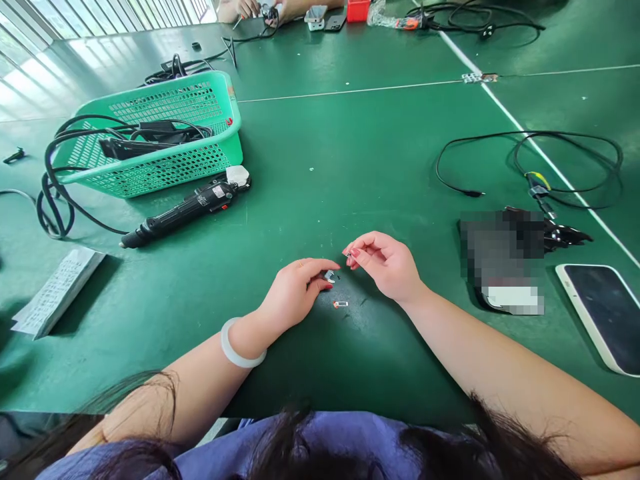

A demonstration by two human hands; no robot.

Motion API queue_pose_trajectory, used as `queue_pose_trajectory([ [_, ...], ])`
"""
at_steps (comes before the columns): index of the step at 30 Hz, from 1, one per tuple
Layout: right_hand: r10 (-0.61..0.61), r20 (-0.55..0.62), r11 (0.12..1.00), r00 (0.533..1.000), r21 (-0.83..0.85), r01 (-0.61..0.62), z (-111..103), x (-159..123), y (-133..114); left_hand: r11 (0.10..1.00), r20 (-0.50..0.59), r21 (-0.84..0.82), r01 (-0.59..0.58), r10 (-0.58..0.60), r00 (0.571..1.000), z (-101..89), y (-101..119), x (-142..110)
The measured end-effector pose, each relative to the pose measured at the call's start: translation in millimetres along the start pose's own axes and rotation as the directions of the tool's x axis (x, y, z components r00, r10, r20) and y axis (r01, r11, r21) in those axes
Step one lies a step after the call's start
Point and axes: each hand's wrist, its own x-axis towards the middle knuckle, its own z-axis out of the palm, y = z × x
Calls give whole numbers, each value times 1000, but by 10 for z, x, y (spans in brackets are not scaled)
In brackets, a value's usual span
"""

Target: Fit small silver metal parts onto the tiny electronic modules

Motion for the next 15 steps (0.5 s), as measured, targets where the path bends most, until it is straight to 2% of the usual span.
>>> queue_pose_trajectory([
  [3,11,7,1000,1000,25,-11,15,-10,-22,966,43,-227,127,-120,992,1,0,16],
  [5,12,-5,1000,1000,25,-12,17,-9,-38,929,85,-336,156,-135,987,9,-4,23],
  [9,34,-57,999,998,19,-33,11,-5,-60,898,116,-399,185,-151,982,26,10,30],
  [12,88,-68,996,994,20,-87,25,-15,-71,883,91,-431,187,-163,982,34,21,38],
  [15,161,-55,984,985,90,-156,68,-39,-76,876,57,-451,171,-163,985,43,17,47],
])
